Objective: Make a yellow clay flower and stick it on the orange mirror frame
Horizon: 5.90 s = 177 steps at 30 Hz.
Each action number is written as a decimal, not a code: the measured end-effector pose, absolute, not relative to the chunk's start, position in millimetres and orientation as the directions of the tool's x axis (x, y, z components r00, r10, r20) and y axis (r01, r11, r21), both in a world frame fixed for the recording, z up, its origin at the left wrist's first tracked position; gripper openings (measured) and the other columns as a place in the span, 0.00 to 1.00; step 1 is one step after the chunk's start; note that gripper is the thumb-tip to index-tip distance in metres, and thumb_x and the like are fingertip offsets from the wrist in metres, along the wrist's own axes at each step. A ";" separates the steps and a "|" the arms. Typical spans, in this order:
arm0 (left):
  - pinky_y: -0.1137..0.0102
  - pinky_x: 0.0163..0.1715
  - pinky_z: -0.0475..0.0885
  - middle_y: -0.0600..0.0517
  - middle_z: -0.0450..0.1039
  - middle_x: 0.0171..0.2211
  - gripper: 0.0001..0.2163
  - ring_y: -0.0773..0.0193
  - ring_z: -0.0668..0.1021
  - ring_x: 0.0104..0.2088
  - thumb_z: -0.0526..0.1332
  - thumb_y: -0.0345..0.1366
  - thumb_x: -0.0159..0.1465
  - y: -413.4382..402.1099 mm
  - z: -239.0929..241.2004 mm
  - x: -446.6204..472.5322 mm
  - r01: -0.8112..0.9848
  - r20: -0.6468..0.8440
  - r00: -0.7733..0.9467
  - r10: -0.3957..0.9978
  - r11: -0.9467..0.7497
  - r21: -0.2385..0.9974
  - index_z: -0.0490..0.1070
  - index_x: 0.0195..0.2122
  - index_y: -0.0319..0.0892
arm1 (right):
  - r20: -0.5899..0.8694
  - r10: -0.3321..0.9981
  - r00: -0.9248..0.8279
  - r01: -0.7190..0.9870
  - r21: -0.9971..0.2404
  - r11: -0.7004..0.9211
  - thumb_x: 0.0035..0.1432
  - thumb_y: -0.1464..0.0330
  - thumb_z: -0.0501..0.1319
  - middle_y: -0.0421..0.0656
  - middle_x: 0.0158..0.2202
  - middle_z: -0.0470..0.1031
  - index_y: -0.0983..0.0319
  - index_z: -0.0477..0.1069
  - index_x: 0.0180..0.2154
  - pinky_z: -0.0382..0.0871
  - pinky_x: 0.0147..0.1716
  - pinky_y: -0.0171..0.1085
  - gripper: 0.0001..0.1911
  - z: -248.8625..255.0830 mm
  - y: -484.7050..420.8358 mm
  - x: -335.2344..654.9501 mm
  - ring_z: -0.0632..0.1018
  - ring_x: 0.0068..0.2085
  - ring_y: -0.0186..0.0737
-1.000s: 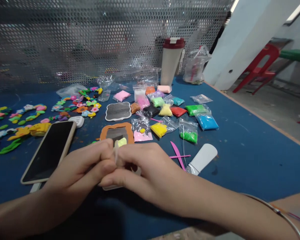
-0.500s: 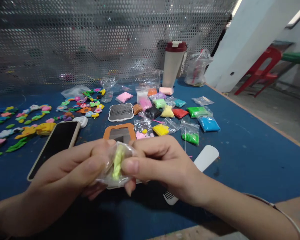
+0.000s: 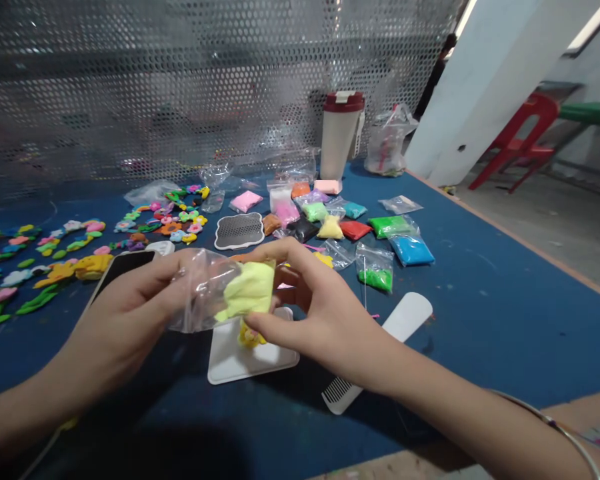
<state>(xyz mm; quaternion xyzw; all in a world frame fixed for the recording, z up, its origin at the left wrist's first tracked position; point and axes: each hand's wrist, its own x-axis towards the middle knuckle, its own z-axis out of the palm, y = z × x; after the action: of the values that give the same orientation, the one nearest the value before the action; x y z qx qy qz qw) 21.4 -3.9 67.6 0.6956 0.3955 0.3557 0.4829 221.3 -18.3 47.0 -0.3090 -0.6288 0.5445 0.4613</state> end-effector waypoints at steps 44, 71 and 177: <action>0.76 0.26 0.61 0.59 0.61 0.21 0.13 0.71 0.66 0.23 0.50 0.41 0.67 12.1 65.2 19.9 0.267 0.051 0.454 0.890 -0.190 0.945 0.62 0.27 0.43 | 0.155 0.979 -0.130 -0.109 -0.984 0.141 0.57 0.67 0.61 0.36 0.28 0.68 0.58 0.67 0.35 0.66 0.24 0.29 0.04 29.0 -8.3 219.7 0.70 0.27 0.29; 0.75 0.32 0.65 0.57 0.74 0.34 0.02 0.67 0.74 0.33 0.62 0.35 0.60 12.4 65.6 22.8 0.554 0.149 0.449 0.881 -0.405 0.727 0.72 0.32 0.45 | 0.124 0.976 -0.178 -0.067 -0.991 0.113 0.58 0.66 0.61 0.35 0.28 0.67 0.58 0.65 0.35 0.65 0.25 0.30 0.05 19.7 -7.5 220.0 0.69 0.27 0.29; 0.76 0.32 0.72 0.54 0.73 0.30 0.06 0.70 0.76 0.29 0.61 0.34 0.60 18.5 45.7 33.6 0.178 -0.140 0.478 0.867 0.061 0.982 0.72 0.38 0.40 | 0.373 0.808 -0.457 0.559 -0.586 0.587 0.54 0.62 0.63 0.46 0.48 0.71 0.58 0.65 0.49 0.67 0.46 0.44 0.21 35.7 7.3 240.2 0.72 0.49 0.46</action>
<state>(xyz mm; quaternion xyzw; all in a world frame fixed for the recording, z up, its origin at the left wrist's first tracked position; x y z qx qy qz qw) 33.6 18.5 45.7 0.6208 0.4209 0.2901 0.5945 240.2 7.3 35.7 -0.4113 -0.8311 0.1938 0.3203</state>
